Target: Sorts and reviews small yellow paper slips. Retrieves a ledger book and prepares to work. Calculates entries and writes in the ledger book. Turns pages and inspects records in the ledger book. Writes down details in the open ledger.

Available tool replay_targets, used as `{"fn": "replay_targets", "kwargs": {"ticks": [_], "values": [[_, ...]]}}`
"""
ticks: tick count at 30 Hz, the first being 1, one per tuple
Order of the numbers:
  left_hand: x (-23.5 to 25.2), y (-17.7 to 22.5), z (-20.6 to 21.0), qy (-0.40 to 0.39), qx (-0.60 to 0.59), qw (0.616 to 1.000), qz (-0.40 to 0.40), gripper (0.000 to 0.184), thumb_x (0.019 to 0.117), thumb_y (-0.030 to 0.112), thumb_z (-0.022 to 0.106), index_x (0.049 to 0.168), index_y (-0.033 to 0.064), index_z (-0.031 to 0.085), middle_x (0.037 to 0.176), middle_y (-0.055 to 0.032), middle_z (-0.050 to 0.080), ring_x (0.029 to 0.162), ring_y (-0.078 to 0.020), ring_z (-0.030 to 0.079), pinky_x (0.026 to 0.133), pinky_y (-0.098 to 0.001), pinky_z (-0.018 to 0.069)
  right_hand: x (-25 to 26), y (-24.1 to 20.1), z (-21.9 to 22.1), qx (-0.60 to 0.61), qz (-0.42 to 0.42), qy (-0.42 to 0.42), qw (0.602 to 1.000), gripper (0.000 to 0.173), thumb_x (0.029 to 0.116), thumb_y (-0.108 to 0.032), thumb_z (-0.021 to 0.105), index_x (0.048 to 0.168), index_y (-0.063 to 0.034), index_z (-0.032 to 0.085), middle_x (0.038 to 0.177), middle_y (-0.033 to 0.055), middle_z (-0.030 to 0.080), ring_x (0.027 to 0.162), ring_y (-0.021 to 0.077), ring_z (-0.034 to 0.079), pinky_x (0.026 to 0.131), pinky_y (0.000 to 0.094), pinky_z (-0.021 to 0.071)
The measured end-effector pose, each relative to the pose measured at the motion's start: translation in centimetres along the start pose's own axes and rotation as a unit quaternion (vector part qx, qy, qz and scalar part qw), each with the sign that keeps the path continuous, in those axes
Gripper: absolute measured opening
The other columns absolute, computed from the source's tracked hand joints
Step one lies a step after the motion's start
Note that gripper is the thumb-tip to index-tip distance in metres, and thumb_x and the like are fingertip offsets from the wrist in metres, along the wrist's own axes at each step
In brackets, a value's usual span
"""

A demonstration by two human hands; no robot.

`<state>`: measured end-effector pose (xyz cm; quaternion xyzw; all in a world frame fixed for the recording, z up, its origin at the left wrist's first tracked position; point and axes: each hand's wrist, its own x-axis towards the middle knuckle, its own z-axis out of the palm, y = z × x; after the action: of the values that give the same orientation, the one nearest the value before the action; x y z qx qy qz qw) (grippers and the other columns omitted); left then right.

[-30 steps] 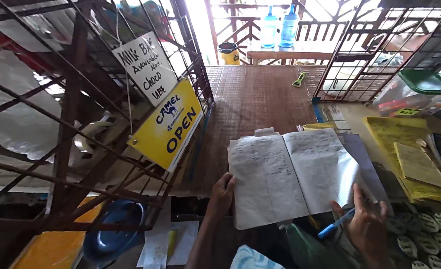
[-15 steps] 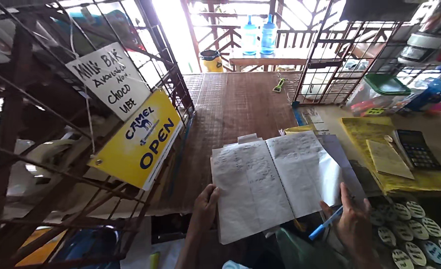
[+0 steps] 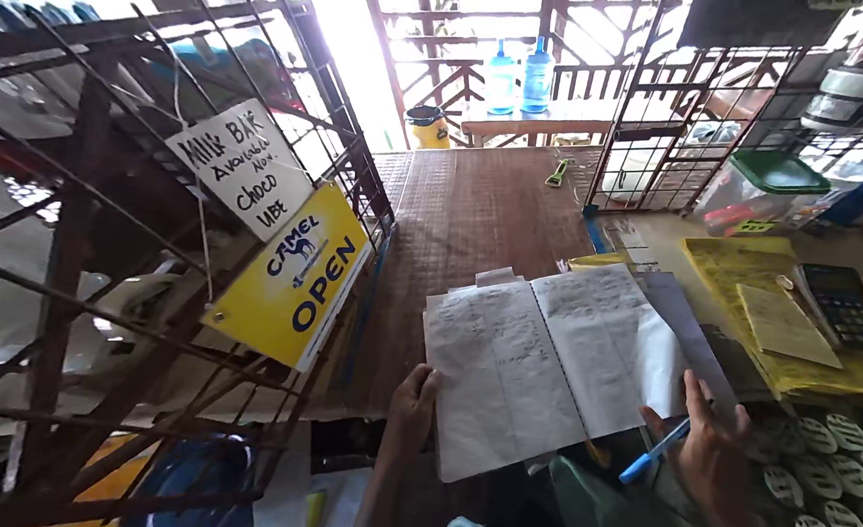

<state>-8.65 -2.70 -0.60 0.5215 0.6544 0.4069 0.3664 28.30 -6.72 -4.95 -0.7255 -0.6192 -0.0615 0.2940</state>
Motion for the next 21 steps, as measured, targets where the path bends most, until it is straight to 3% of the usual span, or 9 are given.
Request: {"fn": "replay_targets", "kwargs": {"ticks": [15,17,19,21], "values": [[0.2,0.0,0.0,-0.003,-0.003,1.000,-0.003,0.021,0.1065,0.012,0.045,0.095,0.0036,0.060,0.071,0.0047,0.052,0.063,0.0016,0.052,0.062,-0.0162,0.0447,0.3,0.0,0.4,0.001,-0.022,0.007,1.000,0.098,0.0887,-0.070,0.047,0.140,0.0133,0.053,0.134,0.0315,0.062,0.124,0.0525,0.059,0.109,0.0777,0.0240],[0.2,-0.1,-0.1,-0.004,-0.009,1.000,-0.001,0.021,0.1066,0.012,0.045,0.096,0.0030,0.060,0.072,0.0042,0.053,0.063,0.0010,0.053,0.062,-0.0171,0.0455,0.4,-0.6,0.3,0.028,-0.035,0.005,0.999,0.093,0.0899,-0.064,0.051,0.140,0.0143,0.052,0.130,0.0311,0.064,0.119,0.0511,0.063,0.108,0.0781,0.0252],[0.2,-0.2,0.0,-0.005,-0.009,1.000,-0.001,0.019,0.1061,0.017,0.048,0.099,0.0034,0.061,0.072,0.0044,0.054,0.063,0.0010,0.054,0.062,-0.0172,0.0467,0.3,-1.6,0.6,0.088,-0.040,0.003,0.995,0.081,0.0919,-0.049,0.055,0.142,0.0149,0.049,0.130,0.0306,0.064,0.117,0.0481,0.065,0.110,0.0751,0.0270],[0.1,-0.2,0.0,-0.007,-0.002,1.000,-0.008,0.023,0.1013,0.022,0.058,0.112,0.0015,0.060,0.079,-0.0001,0.062,0.067,-0.0040,0.061,0.065,-0.0231,0.0529,0.0,-3.1,1.1,0.155,-0.039,0.023,0.987,0.072,0.0938,-0.036,0.056,0.143,0.0160,0.046,0.132,0.0316,0.063,0.117,0.0482,0.065,0.110,0.0678,0.0348]]}}
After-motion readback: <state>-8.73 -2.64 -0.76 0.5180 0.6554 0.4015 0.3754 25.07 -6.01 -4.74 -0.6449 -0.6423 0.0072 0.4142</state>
